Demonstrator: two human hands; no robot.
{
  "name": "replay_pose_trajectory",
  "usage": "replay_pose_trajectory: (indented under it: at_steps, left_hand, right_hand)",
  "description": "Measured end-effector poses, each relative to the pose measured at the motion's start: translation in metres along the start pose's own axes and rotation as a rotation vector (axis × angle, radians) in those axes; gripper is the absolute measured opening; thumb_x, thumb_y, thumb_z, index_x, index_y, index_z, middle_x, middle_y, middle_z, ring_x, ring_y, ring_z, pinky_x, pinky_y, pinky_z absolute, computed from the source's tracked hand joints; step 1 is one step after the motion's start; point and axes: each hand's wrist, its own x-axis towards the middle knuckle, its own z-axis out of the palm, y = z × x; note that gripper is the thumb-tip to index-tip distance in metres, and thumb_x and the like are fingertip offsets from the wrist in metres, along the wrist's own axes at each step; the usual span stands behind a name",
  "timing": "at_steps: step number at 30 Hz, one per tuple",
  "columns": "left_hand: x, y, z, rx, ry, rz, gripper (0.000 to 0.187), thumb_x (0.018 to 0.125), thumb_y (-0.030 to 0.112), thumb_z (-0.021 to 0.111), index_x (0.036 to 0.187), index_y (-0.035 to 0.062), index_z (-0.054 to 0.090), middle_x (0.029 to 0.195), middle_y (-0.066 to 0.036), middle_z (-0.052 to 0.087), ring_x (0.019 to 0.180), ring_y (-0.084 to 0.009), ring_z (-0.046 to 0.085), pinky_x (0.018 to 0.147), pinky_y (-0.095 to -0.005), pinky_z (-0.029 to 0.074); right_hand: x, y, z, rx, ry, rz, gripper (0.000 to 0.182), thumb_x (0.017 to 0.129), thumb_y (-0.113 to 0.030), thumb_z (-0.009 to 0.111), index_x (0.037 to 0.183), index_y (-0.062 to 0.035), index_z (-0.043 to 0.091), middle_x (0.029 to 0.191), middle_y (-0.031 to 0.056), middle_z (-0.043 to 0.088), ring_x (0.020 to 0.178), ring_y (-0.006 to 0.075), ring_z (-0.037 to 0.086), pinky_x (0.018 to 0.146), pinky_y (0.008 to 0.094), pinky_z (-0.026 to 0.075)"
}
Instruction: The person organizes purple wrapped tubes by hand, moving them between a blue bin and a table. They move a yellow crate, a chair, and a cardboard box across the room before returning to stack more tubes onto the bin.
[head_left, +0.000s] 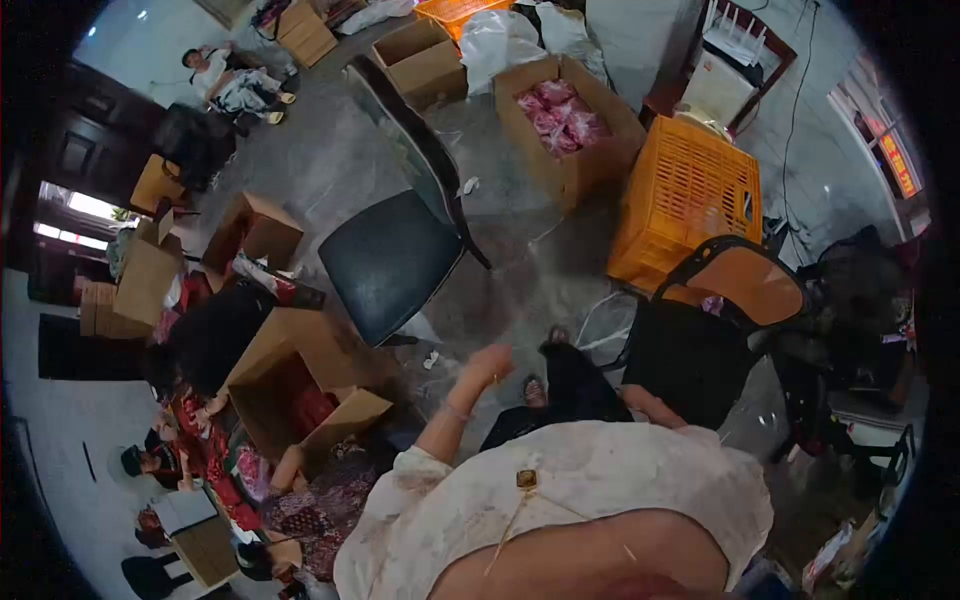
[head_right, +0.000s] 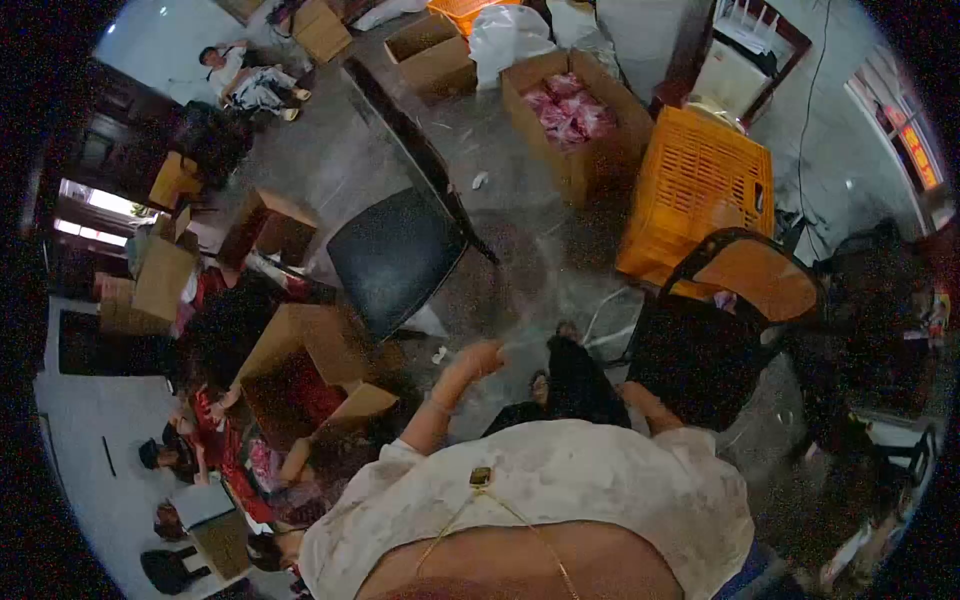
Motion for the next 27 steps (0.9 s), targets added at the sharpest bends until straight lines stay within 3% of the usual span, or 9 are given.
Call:
replay_pose_trajectory:
  at_steps: [3,6,9,10,13,16,17,21,27]
  left_hand:
    - [0.05,0.023,-0.038,-0.066,-0.126,0.007,0.056,0.084,0.04,0.048,0.119,-0.0022,0.039,0.092,-0.018,0.06,0.081,-0.0345,0.058,0.067,-0.0417,0.047]
    - [0.105,0.034,-0.078,-0.211,0.057,-0.128,0.058,0.076,0.05,0.052,0.106,0.0008,0.048,0.1,-0.019,0.057,0.093,-0.0344,0.055,0.076,-0.0411,0.045]
    - [0.182,0.036,-0.129,-0.331,0.135,-0.277,0.08,0.072,0.059,0.051,0.118,-0.0051,0.038,0.1,-0.025,0.055,0.094,-0.0376,0.054,0.078,-0.0408,0.045]
    - [0.222,0.025,-0.131,-0.317,0.213,-0.215,0.099,0.071,0.068,0.044,0.127,-0.0097,0.022,0.084,-0.026,0.058,0.076,-0.0352,0.059,0.064,-0.0393,0.048]
    - [0.33,0.009,-0.156,-0.432,0.367,-0.26,0.098,0.071,0.068,0.044,0.128,-0.0097,0.022,0.087,-0.028,0.058,0.08,-0.037,0.058,0.067,-0.0403,0.048]
    - [0.442,-0.007,-0.151,-0.574,0.559,-0.249,0.095,0.071,0.067,0.045,0.128,-0.0069,0.027,0.088,-0.028,0.058,0.085,-0.0355,0.058,0.069,-0.0394,0.047]
    - [0.468,-0.005,-0.159,-0.594,0.352,-0.52,0.091,0.069,0.069,0.046,0.124,-0.0034,0.036,0.091,-0.023,0.059,0.082,-0.0331,0.059,0.067,-0.0401,0.047]
    - [0.591,-0.061,-0.171,-0.726,0.02,-0.652,0.092,0.063,0.074,0.047,0.109,-0.0052,0.048,0.095,-0.021,0.058,0.084,-0.0307,0.058,0.067,-0.0408,0.047]
    - [0.674,-0.088,-0.215,-0.794,0.198,-0.91,0.087,0.061,0.068,0.056,0.095,-0.0115,0.055,0.094,-0.026,0.058,0.09,-0.0371,0.056,0.075,-0.0403,0.046]
  right_hand:
    - [-0.025,-0.061,-0.092,0.256,0.217,-0.015,0.022,0.082,-0.02,0.046,0.087,-0.0032,0.06,0.082,0.0179,0.06,0.074,0.0321,0.058,0.065,0.0405,0.044]
    - [0.018,-0.055,-0.18,0.331,0.324,-0.072,0.026,0.084,-0.023,0.047,0.094,-0.003,0.06,0.088,0.0163,0.061,0.083,0.0281,0.059,0.07,0.0369,0.045]
    - [0.076,-0.064,-0.279,0.463,0.59,-0.087,0.028,0.088,-0.023,0.044,0.103,-0.0036,0.056,0.096,0.0136,0.06,0.088,0.0271,0.056,0.078,0.0355,0.044]
    - [0.103,-0.063,-0.313,0.484,0.598,-0.018,0.029,0.088,-0.023,0.044,0.105,-0.003,0.055,0.096,0.0122,0.06,0.09,0.0267,0.056,0.078,0.0353,0.044]
    - [0.172,-0.068,-0.415,0.555,0.605,0.067,0.03,0.089,-0.023,0.042,0.108,-0.005,0.055,0.101,0.0119,0.059,0.095,0.027,0.055,0.081,0.0351,0.043]
    - [0.283,-0.011,-0.473,0.408,0.674,0.106,0.031,0.088,-0.022,0.042,0.111,-0.0043,0.053,0.101,0.0146,0.058,0.095,0.0276,0.054,0.082,0.0358,0.043]
    - [0.3,-0.009,-0.491,0.415,0.666,0.113,0.032,0.088,-0.022,0.042,0.112,-0.0034,0.052,0.104,0.0151,0.057,0.096,0.0277,0.054,0.083,0.0364,0.042]
    - [0.394,0.069,-0.565,0.58,0.663,0.321,0.038,0.088,-0.02,0.043,0.121,-0.0009,0.042,0.119,0.0186,0.045,0.105,0.031,0.047,0.088,0.0384,0.04]
    - [0.478,0.192,-0.612,0.183,0.778,0.695,0.076,0.078,-0.044,0.054,0.133,-0.0028,0.022,0.134,0.017,0.027,0.121,0.0324,0.03,0.097,0.0376,0.03]
